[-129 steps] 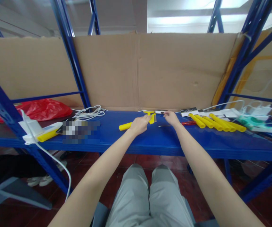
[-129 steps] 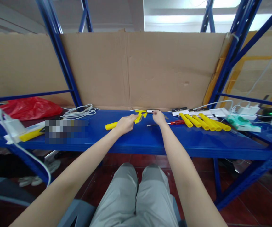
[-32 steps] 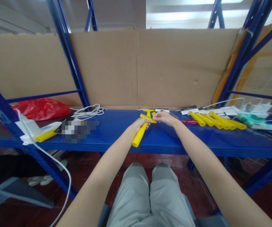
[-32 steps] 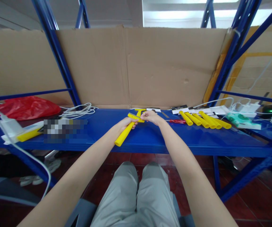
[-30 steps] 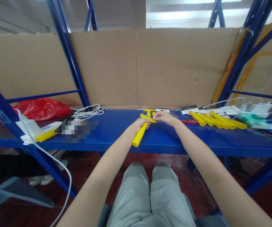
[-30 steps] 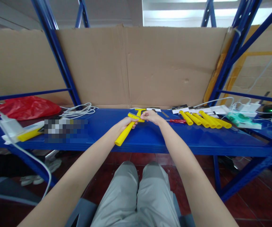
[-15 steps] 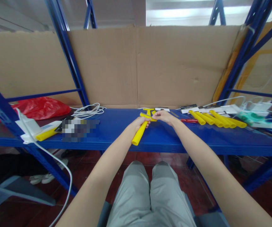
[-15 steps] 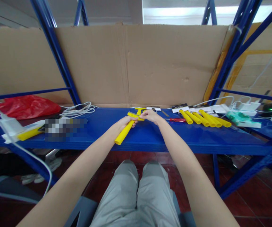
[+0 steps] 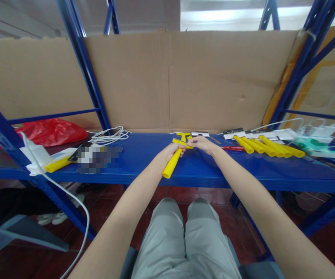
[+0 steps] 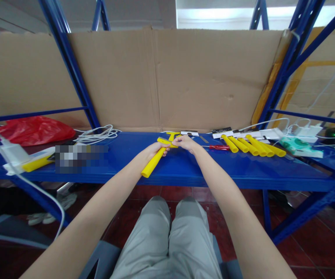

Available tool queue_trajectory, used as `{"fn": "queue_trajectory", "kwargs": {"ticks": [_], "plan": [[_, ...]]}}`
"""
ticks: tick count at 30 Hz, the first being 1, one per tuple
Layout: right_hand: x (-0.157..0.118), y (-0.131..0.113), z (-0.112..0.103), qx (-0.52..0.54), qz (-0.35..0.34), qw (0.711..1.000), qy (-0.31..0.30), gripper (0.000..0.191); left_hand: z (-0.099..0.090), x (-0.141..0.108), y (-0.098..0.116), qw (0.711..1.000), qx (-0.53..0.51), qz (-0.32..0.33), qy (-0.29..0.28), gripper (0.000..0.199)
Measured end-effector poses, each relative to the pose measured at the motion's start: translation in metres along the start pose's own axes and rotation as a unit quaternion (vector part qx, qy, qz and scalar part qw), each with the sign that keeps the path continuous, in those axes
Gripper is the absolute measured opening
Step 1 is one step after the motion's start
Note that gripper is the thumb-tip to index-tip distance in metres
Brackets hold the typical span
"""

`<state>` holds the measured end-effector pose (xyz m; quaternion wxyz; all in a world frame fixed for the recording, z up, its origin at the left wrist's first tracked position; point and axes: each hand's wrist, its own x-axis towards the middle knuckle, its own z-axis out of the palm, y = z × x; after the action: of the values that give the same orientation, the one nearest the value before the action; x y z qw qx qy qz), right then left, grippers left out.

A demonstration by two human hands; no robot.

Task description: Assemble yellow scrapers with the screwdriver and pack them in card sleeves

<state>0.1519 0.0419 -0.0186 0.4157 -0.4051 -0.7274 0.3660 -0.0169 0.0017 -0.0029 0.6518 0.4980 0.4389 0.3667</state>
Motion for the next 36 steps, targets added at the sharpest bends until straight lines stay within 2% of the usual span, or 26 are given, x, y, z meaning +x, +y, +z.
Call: {"fn": "queue_trajectory", "kwargs": {"ticks": [11,17,21,24,29,36], "plan": [[0.004,0.004,0.005,-0.004,0.014,1.0,0.015,0.016,0.0,-0.001,0.0,1.0,-0.009,0.001,0.006,0.021],[0.003,0.007,0.005,-0.01,0.015,0.999,0.033,0.038,-0.002,0.004,-0.002,1.0,-0.002,0.006,0.01,0.019],[0.003,0.011,0.004,-0.013,0.006,1.0,0.013,0.05,-0.005,0.008,-0.004,1.0,-0.002,0.01,0.001,0.017],[0.006,0.015,0.004,0.01,-0.006,1.0,-0.001,0.052,-0.005,0.009,-0.005,1.0,-0.006,0.022,-0.005,0.017],[0.006,0.012,0.006,0.063,0.001,0.998,-0.016,0.043,-0.004,0.009,-0.006,0.999,-0.012,0.035,-0.008,0.016],[-0.002,0.003,0.005,0.141,0.068,0.983,-0.094,0.015,-0.004,0.007,-0.003,0.998,-0.021,0.047,-0.032,0.017]]}}
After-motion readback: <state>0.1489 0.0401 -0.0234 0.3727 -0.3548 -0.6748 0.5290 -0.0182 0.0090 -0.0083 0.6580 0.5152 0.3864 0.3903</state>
